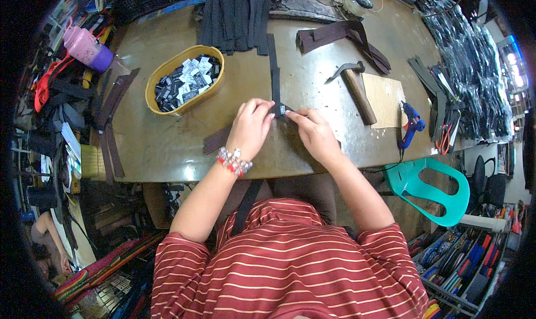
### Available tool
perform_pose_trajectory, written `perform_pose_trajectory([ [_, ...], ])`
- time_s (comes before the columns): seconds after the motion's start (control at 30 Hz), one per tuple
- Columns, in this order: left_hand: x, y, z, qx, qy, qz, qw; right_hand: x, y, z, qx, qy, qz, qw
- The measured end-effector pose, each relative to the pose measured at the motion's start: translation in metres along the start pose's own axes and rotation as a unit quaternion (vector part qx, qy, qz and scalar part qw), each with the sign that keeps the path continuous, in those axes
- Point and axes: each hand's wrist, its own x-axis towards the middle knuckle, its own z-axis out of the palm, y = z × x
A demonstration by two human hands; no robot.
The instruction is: The person repeatedly picks up dark fabric strips and small white rectangular pieces from a table, applies hot glue to the fabric using a glue gun, and presses the pieces onto the strips. The person works one strip at a time, placing each finished piece aside.
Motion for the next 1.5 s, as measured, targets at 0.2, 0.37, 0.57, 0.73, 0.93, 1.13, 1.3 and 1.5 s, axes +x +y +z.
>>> perform_pose_trajectory([
  [0.2, 0.059, -0.008, 0.014, 0.059, -0.017, -0.129, 0.99, 0.004, -0.008, 0.012, -0.078, 0.01, -0.022, 0.997],
  [0.37, 0.076, -0.02, 0.026, 0.011, -0.026, -0.094, 0.995, 0.002, -0.006, 0.013, -0.083, 0.006, -0.029, 0.996],
  [0.57, 0.079, -0.026, 0.023, -0.064, 0.024, -0.021, 0.997, 0.006, -0.009, 0.012, -0.074, 0.012, -0.016, 0.997],
  [0.73, 0.054, -0.015, 0.004, -0.156, -0.018, 0.025, 0.987, 0.005, -0.008, 0.012, -0.068, 0.015, -0.004, 0.998],
  [0.93, 0.006, -0.005, -0.024, -0.182, -0.138, 0.074, 0.971, 0.005, -0.009, 0.014, -0.076, 0.028, -0.001, 0.997],
  [1.13, -0.009, 0.007, -0.04, -0.189, -0.23, 0.059, 0.953, 0.005, -0.008, 0.014, -0.065, 0.028, 0.004, 0.998],
  [1.3, 0.0, 0.001, -0.048, -0.169, -0.195, 0.032, 0.966, 0.004, -0.004, 0.013, 0.007, 0.042, 0.01, 0.999],
  [1.5, 0.008, -0.009, -0.041, -0.047, -0.178, 0.035, 0.982, 0.003, -0.004, 0.011, 0.002, 0.025, 0.005, 1.0],
])
